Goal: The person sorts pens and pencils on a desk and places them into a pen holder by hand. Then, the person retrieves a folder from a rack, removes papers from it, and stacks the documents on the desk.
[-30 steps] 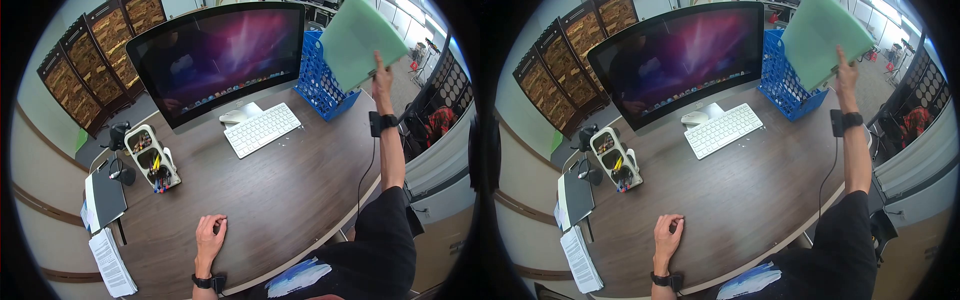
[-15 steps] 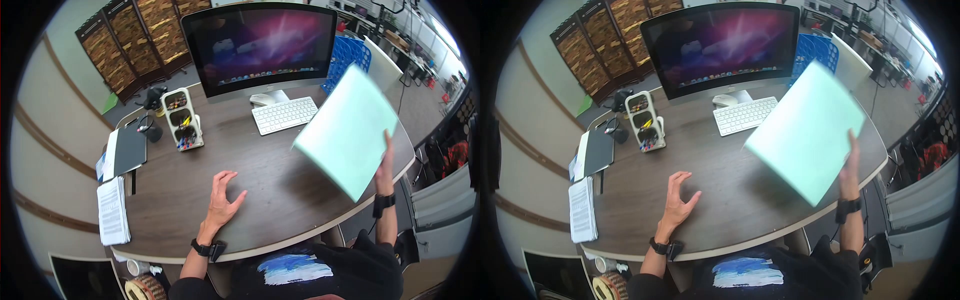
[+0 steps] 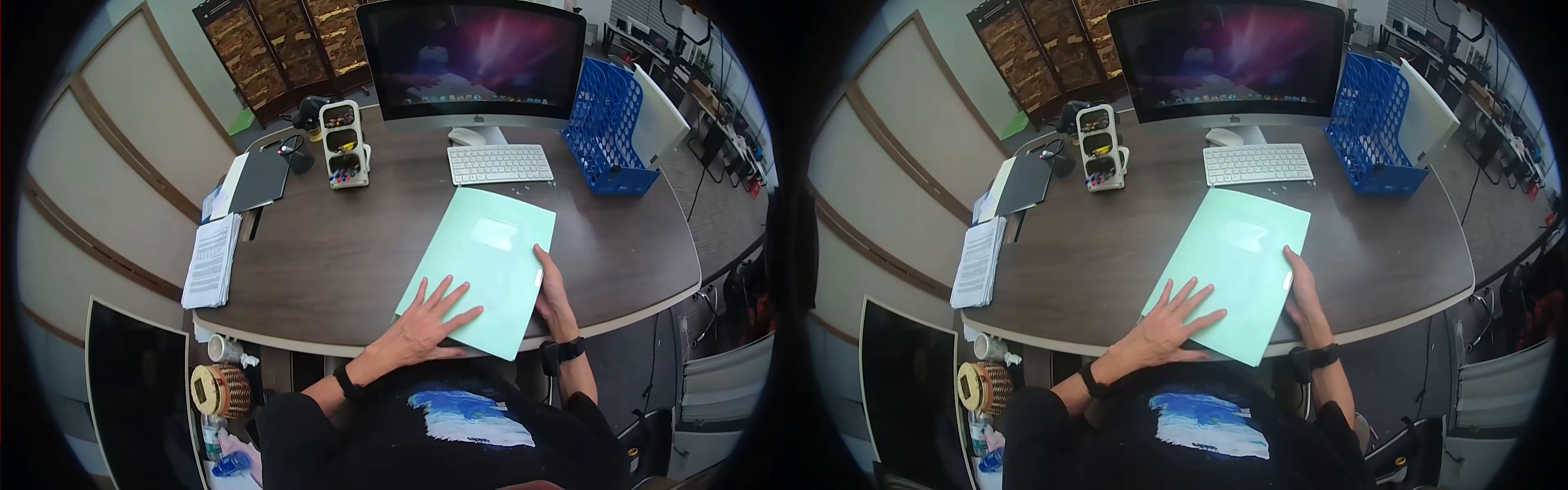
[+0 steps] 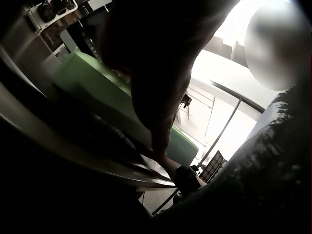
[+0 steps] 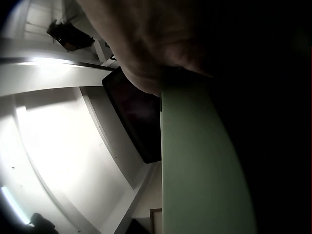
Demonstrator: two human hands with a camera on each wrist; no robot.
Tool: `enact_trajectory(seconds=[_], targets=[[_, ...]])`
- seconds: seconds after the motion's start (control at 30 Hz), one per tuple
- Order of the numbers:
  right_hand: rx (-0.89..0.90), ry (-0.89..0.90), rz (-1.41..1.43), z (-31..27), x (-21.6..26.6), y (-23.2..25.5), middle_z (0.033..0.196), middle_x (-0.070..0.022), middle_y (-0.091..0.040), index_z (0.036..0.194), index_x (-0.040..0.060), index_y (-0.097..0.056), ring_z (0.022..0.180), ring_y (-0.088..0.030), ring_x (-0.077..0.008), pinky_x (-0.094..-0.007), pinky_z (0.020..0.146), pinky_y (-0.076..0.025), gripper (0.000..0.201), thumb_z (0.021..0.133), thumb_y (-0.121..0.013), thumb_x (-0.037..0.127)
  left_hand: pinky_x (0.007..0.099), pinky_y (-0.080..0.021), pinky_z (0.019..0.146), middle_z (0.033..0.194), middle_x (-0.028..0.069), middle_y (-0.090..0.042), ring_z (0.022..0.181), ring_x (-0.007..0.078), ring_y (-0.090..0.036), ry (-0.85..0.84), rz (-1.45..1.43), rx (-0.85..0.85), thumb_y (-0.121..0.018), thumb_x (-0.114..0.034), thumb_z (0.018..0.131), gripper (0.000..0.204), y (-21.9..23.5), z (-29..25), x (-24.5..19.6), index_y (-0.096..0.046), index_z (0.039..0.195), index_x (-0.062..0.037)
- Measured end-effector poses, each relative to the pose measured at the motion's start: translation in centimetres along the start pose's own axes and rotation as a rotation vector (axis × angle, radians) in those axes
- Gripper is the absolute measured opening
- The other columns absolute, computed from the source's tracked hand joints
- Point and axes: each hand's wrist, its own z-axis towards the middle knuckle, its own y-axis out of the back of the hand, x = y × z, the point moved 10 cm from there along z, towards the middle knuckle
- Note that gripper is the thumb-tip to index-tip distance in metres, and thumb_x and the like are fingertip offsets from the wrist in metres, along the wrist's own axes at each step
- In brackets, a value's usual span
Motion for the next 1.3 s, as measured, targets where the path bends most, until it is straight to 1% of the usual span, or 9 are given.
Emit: enact_trajectory(seconds=[0.2,0.4,0.5,0.7,0.8,0.83,0.97,1.17,1.3], targets=[[0.102,0.066,-0.079,-1.0,-0.4,-0.4,0.142,-0.0186,-0.062,0.152,-0.0067,-0.047,0.132,-0.062,-0.0255,-0.041,0.112,-0.051,0.063,0.112,-0.062,0.039,0.0658,-0.036,0.127,0.166,0.016,-0.051,0.154,0.0453,-0.045,-0.009,-0.078,-0.064,-0.091,-0.051,0.083,0.087,1.4,-0.3,-1.0,-0.057,0.158,-0.0209],[0.2,0.06,-0.201,-0.6,-1.5,-0.9,0.143,-0.0164,-0.063,0.152,-0.0067,-0.048,0.13,-0.062,-0.0226,-0.0369,0.113,-0.048,0.067,0.114,-0.057,0.048,0.0606,-0.044,0.124,0.159,0.0141,-0.06,0.147,0.0429,-0.055,-0.06,-0.085,-0.056,-0.088,-0.039,0.09,0.075,1.3,-1.8,-3.6,-0.06,0.155,-0.0157],[0.158,0.122,-0.209,-0.7,-0.9,-1.4,0.146,-0.017,-0.062,0.155,-0.0079,-0.047,0.134,-0.061,-0.0226,-0.0361,0.115,-0.047,0.073,0.116,-0.047,0.054,0.0471,-0.06,0.11,0.143,0.013,-0.072,0.13,0.0383,-0.07,-0.071,-0.06,-0.253,-0.081,-0.02,0.096,0.056,1.7,-2.5,-3.8,-0.064,0.148,-0.0105],[0.145,0.251,-0.332,0.5,-1.3,0.0,0.154,-0.0176,-0.058,0.16,-0.0059,-0.044,0.142,-0.056,-0.0248,-0.0363,0.121,-0.042,0.076,0.119,-0.035,0.057,0.0406,-0.067,0.095,0.117,0.0131,-0.081,0.11,0.0327,-0.079,0.011,-0.081,-0.437,-0.079,-0.015,0.098,0.04,1.5,-1.6,-2.6,-0.073,0.138,-0.0098],[0.075,0.421,-0.496,0.5,-0.6,0.6,0.161,-0.0192,-0.051,0.164,-0.0058,-0.04,0.15,-0.048,-0.0272,-0.0377,0.125,-0.036,0.079,0.118,-0.036,0.059,0.0384,-0.068,0.084,0.104,0.0156,-0.082,0.096,0.0326,-0.081,0.094,-0.181,-0.541,-0.076,-0.015,0.102,0.028,1.8,-1.9,-1.4,-0.078,0.128,-0.0067],[0.097,0.409,-0.495,0.4,-0.5,0.4,0.166,-0.0218,-0.044,0.167,-0.0063,-0.032,0.155,-0.042,-0.0289,-0.0387,0.128,-0.031,0.086,0.116,-0.04,0.062,0.04,-0.066,0.074,0.094,0.0177,-0.081,0.085,0.0338,-0.081,0.136,-0.229,-0.586,-0.076,-0.018,0.103,0.022,3.0,-2.0,-1.5,-0.08,0.119,-0.0032],[0.105,0.369,-0.487,-0.4,-0.3,-0.5,0.167,-0.0266,-0.041,0.171,-0.0058,-0.022,0.156,-0.04,-0.0317,-0.0386,0.128,-0.031,0.098,0.11,-0.052,0.066,0.0388,-0.063,0.067,0.087,0.0197,-0.078,0.076,0.0344,-0.079,0.174,-0.257,-0.654,-0.072,-0.02,0.107,0.022,2.7,-2.7,-0.9,-0.081,0.112,0.0001],[0.107,0.424,-0.537,-0.7,0.0,-0.6,0.17,-0.0279,-0.037,0.172,-0.0054,-0.019,0.157,-0.038,-0.0337,-0.0404,0.129,-0.03,0.099,0.11,-0.056,0.062,0.0407,-0.05,0.056,0.069,0.0226,-0.061,0.055,0.0355,-0.06,0.308,-0.373,-0.66,-0.066,-0.025,0.113,0.032,2.4,-3.2,1.0,-0.078,0.106,0.0038],[0.098,0.445,-0.576,-1.3,0.4,-0.9,0.171,-0.0287,-0.036,0.173,-0.0054,-0.017,0.158,-0.037,-0.0337,-0.0407,0.129,-0.029,0.099,0.109,-0.06,0.057,0.0387,-0.044,0.053,0.064,0.0203,-0.049,0.053,0.025,-0.051,0.411,-0.455,-0.669,-0.062,-0.029,0.115,0.039,1.6,-3.8,2.1,-0.076,0.102,0.0046]])
